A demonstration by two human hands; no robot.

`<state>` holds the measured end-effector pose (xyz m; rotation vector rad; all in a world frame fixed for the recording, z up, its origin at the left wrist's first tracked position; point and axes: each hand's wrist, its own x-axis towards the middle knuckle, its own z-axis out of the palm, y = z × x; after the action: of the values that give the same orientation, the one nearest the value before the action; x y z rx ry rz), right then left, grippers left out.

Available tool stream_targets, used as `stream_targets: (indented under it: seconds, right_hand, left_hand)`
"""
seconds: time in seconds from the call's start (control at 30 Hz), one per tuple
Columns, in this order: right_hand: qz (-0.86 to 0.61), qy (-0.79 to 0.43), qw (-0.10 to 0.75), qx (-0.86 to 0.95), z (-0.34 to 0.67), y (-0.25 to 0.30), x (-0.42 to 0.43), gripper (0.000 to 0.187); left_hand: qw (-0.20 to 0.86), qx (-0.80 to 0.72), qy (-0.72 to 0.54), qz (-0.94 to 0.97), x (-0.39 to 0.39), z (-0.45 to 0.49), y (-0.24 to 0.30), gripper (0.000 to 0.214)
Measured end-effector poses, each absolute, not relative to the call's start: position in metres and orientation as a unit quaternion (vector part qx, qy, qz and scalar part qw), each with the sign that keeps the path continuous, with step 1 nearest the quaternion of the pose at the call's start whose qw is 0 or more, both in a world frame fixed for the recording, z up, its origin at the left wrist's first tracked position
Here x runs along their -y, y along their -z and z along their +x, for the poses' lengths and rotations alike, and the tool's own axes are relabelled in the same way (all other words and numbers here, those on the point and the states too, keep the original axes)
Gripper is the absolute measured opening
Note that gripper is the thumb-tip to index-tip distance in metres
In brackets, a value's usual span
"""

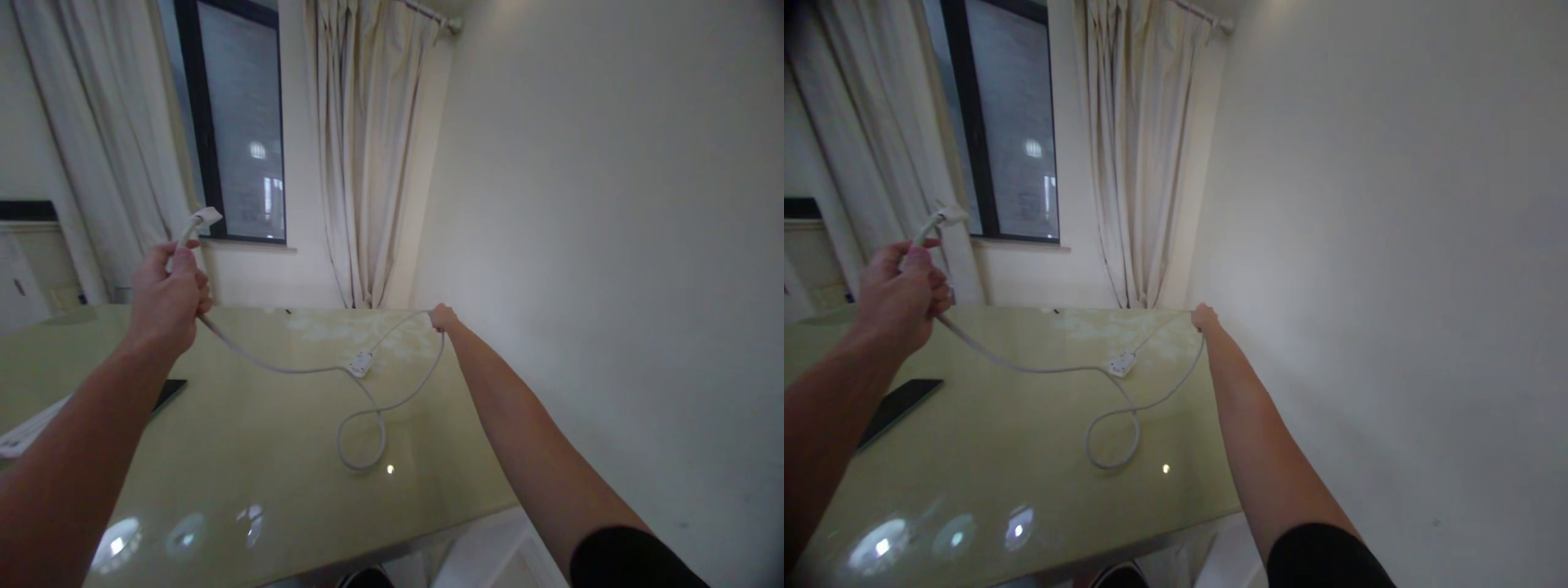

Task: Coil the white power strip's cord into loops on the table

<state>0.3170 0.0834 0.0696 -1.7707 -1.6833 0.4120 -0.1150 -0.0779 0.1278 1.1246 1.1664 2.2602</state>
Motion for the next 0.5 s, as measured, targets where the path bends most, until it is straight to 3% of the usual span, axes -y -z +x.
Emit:
stream_targets:
  seconds: [0.1, 0.17, 0.23, 0.37, 0.5]
  right_hand:
    - [-0.654, -0.115, 0.236, 0.709, 0.309, -0.053, -0.057, 0.038]
    - [-0.585, -0.112, 0.19, 0.781, 0.286, -0.034, -0.03, 0.024]
    - [-0.491, -0.125, 0.145, 0.85, 0.255, -0.005, 0.004, 0.022]
    - [-0.145, -0.036, 0.046, 0.988, 0.198, 0.055, 0.062, 0.075]
    - [-0.073, 0.12, -0.009, 0.99, 0.184, 0.073, 0.073, 0.065]
  left_hand:
    - [0.206, -0.382, -0.802, 0.411, 0.076, -0.109, -0.129, 0.012]
    - [0.219, -0.365, -0.805, 0.414, 0.071, -0.103, -0.129, 0.011]
    - [0.232, -0.355, -0.809, 0.408, 0.065, -0.094, -0.131, 0.01]
    - [0.246, -0.338, -0.811, 0.409, 0.056, -0.07, -0.139, 0.008]
    - [0.176, -0.389, -0.785, 0.449, 0.054, -0.068, -0.141, 0.02]
